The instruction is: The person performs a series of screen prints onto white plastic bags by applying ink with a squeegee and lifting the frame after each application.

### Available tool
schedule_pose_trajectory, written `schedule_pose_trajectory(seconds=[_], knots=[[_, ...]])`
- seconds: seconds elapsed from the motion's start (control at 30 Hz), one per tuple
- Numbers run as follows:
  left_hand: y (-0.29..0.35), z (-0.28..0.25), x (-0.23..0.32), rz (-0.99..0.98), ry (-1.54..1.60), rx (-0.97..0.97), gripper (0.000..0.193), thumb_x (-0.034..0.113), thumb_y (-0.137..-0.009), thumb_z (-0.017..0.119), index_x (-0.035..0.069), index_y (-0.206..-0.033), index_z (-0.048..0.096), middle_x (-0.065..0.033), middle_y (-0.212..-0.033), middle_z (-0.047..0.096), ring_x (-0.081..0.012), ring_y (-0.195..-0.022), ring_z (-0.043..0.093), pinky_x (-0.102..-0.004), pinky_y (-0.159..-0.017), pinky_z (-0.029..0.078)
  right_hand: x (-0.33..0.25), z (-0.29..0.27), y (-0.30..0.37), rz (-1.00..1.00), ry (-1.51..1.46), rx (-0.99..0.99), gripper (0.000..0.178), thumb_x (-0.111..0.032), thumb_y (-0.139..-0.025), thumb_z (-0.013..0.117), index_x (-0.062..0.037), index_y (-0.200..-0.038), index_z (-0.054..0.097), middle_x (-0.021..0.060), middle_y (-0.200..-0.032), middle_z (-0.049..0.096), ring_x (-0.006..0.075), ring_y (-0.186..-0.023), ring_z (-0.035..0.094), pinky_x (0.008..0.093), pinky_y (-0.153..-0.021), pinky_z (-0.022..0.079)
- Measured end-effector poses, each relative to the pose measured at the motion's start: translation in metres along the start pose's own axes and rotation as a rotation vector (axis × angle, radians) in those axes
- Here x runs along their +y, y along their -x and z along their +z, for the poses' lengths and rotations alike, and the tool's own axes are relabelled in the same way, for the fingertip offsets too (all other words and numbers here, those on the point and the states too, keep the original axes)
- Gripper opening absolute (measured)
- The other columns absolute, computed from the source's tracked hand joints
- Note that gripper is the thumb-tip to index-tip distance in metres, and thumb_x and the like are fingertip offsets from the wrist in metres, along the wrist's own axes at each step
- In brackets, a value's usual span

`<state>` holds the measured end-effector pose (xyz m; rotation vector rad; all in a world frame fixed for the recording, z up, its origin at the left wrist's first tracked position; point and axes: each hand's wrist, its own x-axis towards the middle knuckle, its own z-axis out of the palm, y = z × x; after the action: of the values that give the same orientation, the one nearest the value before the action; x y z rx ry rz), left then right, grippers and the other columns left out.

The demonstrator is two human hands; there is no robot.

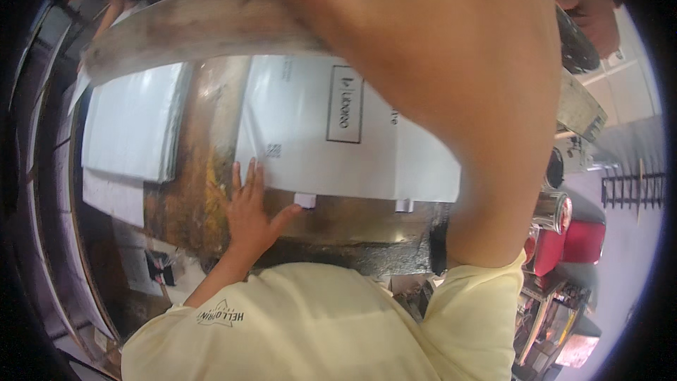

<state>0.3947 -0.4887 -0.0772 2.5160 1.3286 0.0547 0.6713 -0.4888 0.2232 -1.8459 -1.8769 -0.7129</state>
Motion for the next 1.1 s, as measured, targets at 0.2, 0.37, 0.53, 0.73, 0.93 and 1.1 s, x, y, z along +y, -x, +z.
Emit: schedule_pose_trajectory(seconds=[0.2, 0.37, 0.53, 0.73, 0.93, 1.1], knots=[[-0.062, -0.053, 0.024, 0.294, 0.450, 0.606, 0.045, 0.015, -0.090, 0.089, -0.002, -0.130, 0.075, -0.0215, -0.132, 0.076, -0.0338, -0.107, 0.076, -0.0417, -0.086, 0.062, 0.034, -0.004, -0.012, 0.007, 0.028, -0.068, 0.039, -0.037, -0.101, 0.060, -0.0014, -0.108, 0.073, 0.0182, -0.097, 0.072, 0.0329, -0.089, 0.066, 0.0438, -0.087, 0.047], [-0.065, -0.070, 0.005, 0.157, 0.567, 0.715, 0.037, 0.002, -0.095, 0.079, -0.002, -0.132, 0.076, -0.0206, -0.117, 0.080, -0.0252, -0.092, 0.077, -0.0337, -0.076, 0.062, 0.040, 0.001, -0.012, -0.020, 0.111, -0.022, 0.043, -0.039, -0.103, 0.058, -0.0027, -0.118, 0.075, 0.0187, -0.106, 0.074, 0.0323, -0.096, 0.067, 0.0431, -0.092, 0.048], [-0.069, -0.094, -0.102, -0.268, 0.826, 0.585, 0.043, 0.002, -0.097, 0.076, -0.004, -0.139, 0.072, -0.0143, -0.116, 0.079, -0.0123, -0.083, 0.072, -0.0269, -0.074, 0.058, 0.040, 0.003, -0.023, -0.054, 0.271, 0.066, 0.048, -0.041, -0.106, 0.057, -0.0039, -0.128, 0.077, 0.0191, -0.114, 0.076, 0.0318, -0.104, 0.068, 0.0425, -0.098, 0.048], [-0.113, -0.176, -0.281, -0.286, 0.630, 0.511, 0.065, 0.003, -0.084, 0.068, -0.004, -0.149, 0.066, -0.0124, -0.124, 0.076, -0.0124, -0.085, 0.068, -0.0261, -0.076, 0.056, 0.020, 0.000, -0.011, 0.171, 0.282, -0.091, 0.056, -0.043, -0.109, 0.054, -0.0002, -0.141, 0.072, 0.0238, -0.130, 0.073, 0.0343, -0.117, 0.067, 0.0432, -0.107, 0.047], [-0.179, -0.217, -0.462, -0.270, 0.336, 0.333, 0.072, 0.004, -0.082, 0.066, 0.004, -0.155, 0.062, -0.0240, -0.149, 0.065, -0.0319, -0.132, 0.066, -0.0404, -0.109, 0.054, 0.009, 0.006, -0.004, 0.144, 0.141, -0.061, 0.049, -0.042, -0.106, 0.057, 0.0015, -0.126, 0.067, 0.0243, -0.116, 0.068, 0.0405, -0.111, 0.063, 0.0453, -0.102, 0.045], [-0.229, -0.231, -0.486, -0.539, -0.421, 0.571, 0.074, 0.001, -0.092, 0.070, 0.009, -0.163, 0.051, -0.0302, -0.152, 0.061, -0.0405, -0.138, 0.064, -0.0496, -0.117, 0.050, -0.007, 0.011, -0.003, 0.091, 0.044, 0.077, 0.038, -0.037, -0.097, 0.061, -0.0001, -0.100, 0.066, 0.0198, -0.087, 0.065, 0.0412, -0.086, 0.061, 0.0473, -0.085, 0.046]])
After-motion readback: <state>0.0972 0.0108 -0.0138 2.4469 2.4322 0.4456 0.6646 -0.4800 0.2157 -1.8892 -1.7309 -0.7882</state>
